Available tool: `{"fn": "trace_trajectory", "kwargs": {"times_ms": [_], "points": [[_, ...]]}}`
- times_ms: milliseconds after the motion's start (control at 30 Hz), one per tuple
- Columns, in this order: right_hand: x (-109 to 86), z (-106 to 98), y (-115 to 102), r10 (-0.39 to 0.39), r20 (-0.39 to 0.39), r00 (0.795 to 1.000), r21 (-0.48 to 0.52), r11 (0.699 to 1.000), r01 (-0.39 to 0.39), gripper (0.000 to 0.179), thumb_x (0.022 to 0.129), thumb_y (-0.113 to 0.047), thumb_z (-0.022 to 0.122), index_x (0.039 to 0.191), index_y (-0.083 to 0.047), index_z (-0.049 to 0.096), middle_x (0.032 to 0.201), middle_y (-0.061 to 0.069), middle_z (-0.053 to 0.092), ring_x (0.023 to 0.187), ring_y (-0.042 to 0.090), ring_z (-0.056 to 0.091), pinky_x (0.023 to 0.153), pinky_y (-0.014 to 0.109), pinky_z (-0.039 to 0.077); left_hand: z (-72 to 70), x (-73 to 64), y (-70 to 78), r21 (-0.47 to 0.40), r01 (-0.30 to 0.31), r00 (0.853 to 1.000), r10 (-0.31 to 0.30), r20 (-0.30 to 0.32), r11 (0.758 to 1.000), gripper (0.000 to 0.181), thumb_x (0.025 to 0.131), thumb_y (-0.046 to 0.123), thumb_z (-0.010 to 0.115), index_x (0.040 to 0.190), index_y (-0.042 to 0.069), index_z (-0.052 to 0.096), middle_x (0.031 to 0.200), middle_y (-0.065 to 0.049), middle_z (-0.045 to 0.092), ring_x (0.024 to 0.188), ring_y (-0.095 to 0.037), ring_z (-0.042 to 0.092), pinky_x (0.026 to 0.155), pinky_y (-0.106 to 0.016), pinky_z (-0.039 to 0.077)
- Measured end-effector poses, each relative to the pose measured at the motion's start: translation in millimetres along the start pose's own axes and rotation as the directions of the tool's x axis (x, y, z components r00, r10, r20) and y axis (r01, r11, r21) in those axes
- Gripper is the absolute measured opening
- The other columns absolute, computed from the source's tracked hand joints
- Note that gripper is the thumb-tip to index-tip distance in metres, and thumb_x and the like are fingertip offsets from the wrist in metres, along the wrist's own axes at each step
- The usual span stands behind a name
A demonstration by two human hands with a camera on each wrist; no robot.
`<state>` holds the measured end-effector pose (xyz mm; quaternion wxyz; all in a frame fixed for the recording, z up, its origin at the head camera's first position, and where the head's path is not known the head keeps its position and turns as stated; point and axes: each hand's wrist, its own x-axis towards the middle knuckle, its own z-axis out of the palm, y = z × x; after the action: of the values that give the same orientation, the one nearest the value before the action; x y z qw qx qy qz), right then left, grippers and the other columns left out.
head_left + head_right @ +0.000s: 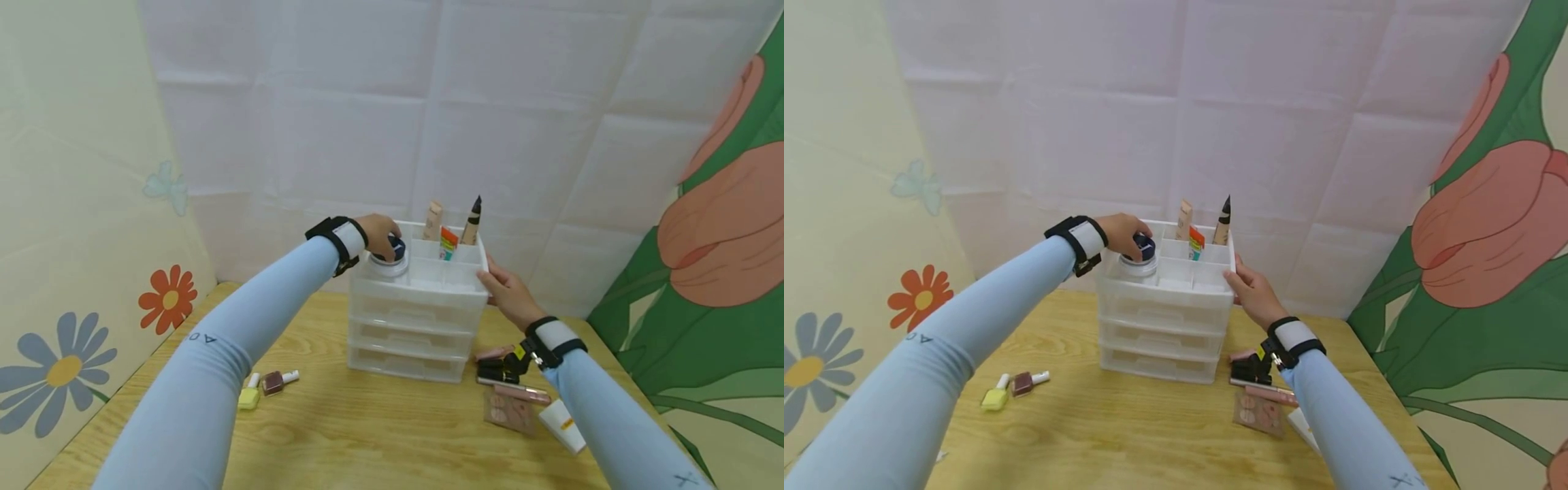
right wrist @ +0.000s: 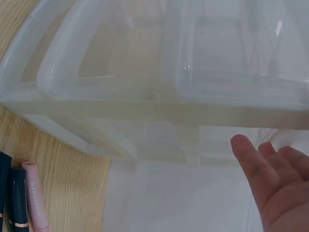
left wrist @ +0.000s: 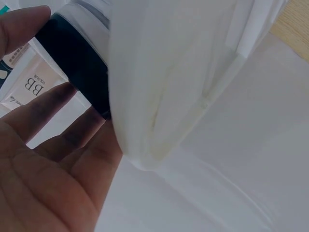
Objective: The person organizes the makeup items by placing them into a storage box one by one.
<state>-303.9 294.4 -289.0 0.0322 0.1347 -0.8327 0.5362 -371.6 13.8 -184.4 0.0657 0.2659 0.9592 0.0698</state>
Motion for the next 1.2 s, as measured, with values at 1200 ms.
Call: {"fn": "trace_trajectory", "kwargs": {"times_ms": [1200], "points": [[2.2,-8.8,1.6,0.025,-0.007,1.0,-0.045,0.999,-0.025,0.065,0.104,-0.039,0.041,0.154,-0.008,0.015,0.16,0.007,0.002,0.14,0.037,0.026,0.095,0.046,0.047,100.5,-66.9,11.8,0.523,-0.427,0.621,0.66,-0.423,0.738,0.05,0.078,0.026,0.078,0.121,0.007,0.06,0.112,-0.01,0.06,0.096,-0.023,0.058,0.08,-0.034,0.052]]}}
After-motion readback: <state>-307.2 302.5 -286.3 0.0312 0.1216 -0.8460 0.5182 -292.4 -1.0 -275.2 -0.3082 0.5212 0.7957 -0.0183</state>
